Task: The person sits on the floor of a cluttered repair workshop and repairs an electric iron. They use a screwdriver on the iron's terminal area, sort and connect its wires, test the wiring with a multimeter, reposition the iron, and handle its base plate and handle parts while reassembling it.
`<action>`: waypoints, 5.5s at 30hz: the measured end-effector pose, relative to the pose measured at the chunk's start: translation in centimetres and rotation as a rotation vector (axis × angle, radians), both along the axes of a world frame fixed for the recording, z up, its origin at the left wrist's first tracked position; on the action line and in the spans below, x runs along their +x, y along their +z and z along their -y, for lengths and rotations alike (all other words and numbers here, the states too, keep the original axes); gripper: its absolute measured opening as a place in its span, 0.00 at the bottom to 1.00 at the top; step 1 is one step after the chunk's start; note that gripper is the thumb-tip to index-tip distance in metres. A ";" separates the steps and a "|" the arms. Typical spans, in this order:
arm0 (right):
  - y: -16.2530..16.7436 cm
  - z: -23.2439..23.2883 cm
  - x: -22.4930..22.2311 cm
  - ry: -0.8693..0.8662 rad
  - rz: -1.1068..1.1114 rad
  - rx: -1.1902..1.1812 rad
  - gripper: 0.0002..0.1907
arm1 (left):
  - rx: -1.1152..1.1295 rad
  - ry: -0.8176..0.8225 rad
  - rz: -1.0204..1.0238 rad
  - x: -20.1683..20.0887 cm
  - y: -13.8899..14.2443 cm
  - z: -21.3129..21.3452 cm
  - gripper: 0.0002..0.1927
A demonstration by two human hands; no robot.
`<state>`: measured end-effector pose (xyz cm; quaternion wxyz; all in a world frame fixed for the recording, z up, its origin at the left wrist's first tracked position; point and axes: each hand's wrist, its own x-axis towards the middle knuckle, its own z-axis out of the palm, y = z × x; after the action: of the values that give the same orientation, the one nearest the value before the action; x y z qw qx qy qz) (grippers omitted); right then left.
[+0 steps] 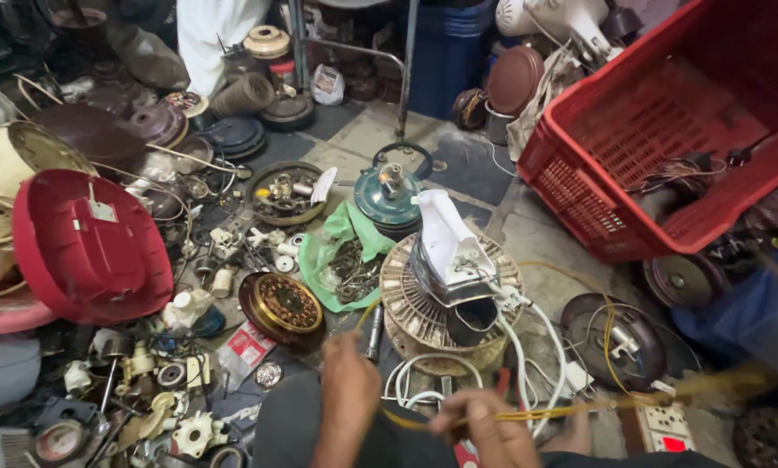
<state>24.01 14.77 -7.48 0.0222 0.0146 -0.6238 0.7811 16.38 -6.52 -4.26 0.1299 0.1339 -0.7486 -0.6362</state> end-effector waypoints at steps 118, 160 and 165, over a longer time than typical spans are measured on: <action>13.1 -4.0 -12.5 -0.285 -0.727 1.046 0.13 | -0.136 0.094 -0.223 2.5 0.5 3.7 0.11; 12.7 -1.4 -10.4 -0.489 -0.268 0.826 0.10 | -0.106 0.027 -0.260 3.0 1.2 3.8 0.10; 14.9 -1.8 -12.1 -0.371 -0.295 1.019 0.09 | -0.101 0.030 -0.231 3.1 1.0 3.8 0.10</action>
<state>11.89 16.57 7.44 0.2360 0.0226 -0.9049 0.3536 19.51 -10.29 -3.23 0.2313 0.0642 -0.7577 -0.6068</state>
